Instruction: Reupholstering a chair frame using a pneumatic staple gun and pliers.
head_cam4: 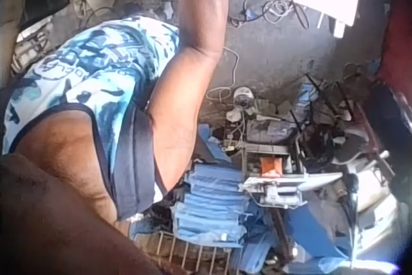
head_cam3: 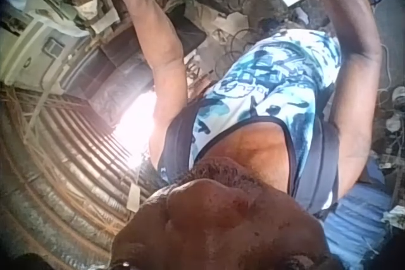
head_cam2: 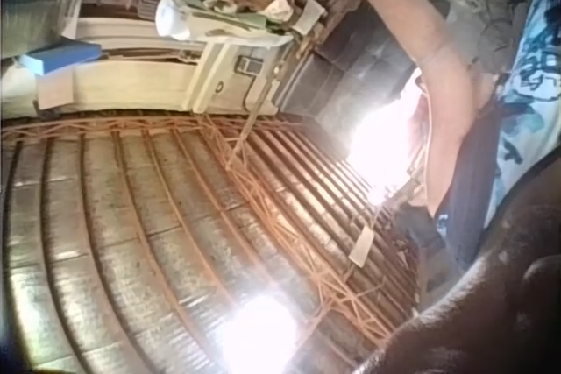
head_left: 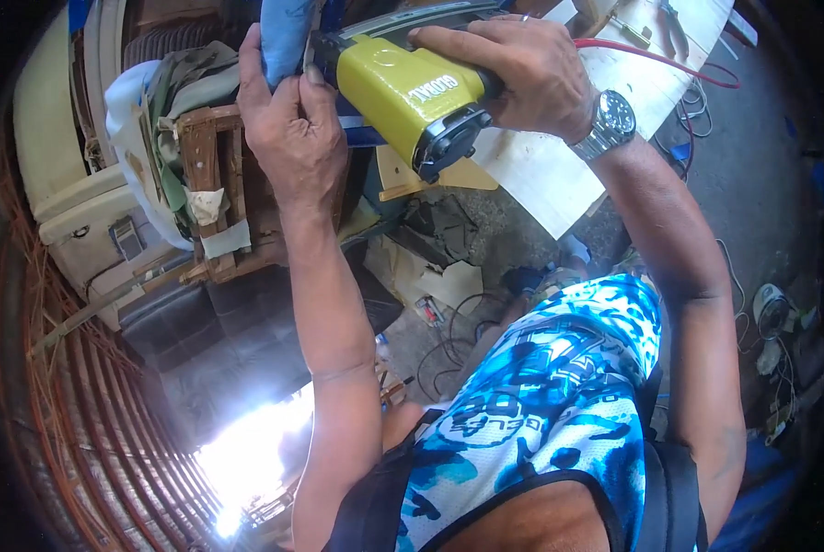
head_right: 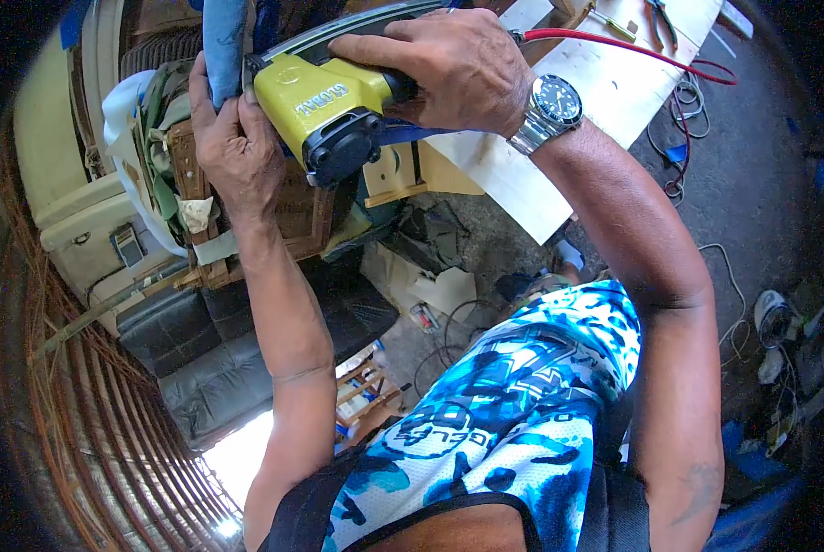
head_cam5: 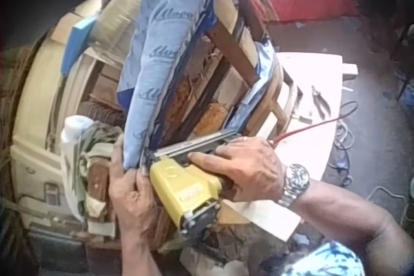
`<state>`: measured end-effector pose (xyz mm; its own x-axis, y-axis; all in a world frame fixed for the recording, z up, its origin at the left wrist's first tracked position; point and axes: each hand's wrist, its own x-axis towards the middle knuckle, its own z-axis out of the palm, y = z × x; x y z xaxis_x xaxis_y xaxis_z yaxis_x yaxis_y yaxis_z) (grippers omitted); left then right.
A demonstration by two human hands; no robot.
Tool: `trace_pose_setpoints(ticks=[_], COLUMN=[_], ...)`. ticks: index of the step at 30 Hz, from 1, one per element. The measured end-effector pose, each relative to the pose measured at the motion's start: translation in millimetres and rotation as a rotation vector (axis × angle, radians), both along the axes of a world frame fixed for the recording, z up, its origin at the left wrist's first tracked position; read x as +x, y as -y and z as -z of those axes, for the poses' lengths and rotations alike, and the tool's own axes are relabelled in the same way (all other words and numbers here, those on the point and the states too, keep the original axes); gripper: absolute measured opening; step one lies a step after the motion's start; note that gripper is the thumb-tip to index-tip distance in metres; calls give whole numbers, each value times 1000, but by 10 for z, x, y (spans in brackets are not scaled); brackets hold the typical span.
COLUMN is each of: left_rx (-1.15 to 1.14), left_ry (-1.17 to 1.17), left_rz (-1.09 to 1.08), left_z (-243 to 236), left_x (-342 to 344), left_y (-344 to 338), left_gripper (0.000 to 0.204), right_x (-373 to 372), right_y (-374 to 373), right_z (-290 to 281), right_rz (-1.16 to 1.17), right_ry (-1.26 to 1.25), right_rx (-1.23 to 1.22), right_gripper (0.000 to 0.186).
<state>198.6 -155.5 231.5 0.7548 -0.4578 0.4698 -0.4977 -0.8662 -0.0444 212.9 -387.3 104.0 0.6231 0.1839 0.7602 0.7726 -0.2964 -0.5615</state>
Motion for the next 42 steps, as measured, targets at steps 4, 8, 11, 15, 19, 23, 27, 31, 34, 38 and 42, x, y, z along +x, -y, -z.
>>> trace_pose_setpoints(ticks=[4,8,11,15,19,23,27,31,34,38,42], left_rx=[1,-84,-52,27,186,239,247,-55,-70,-111,-186], left_ry=[11,-16,-27,-16,127,164,146,-57,-34,-15,-74], left_rz=[58,82,20,6,-70,-105,-65,-37,13,27,-8], left_z=[-30,-23,-59,-2,127,78,86,32,15,34,-9], left_x=[9,-12,19,-63,-246,-215,-154,-169,-110,-99,-139], left_y=[86,114,82,101,98,64,-47,6,-52,-32,-36], left_gripper=[26,26,23,21,21,23,26,27,26,26,27], right_x=[13,-112,-96,-93,-215,-223,-217,-166,-82,1,-41], right_y=[-70,-120,-160,-79,31,25,17,-22,-75,-66,-38], right_z=[208,96,76,161,374,381,318,269,248,236,60], right_rz=[101,115,149,113,65,81,56,60,81,65,58], right_ry=[117,42,23,1,18,46,29,5,121,79,244], right_rx=[-71,-54,13,-22,-3,18,16,-28,37,-8,212], right_gripper=[76,73,74,77,76,73,74,72,77,80,50])
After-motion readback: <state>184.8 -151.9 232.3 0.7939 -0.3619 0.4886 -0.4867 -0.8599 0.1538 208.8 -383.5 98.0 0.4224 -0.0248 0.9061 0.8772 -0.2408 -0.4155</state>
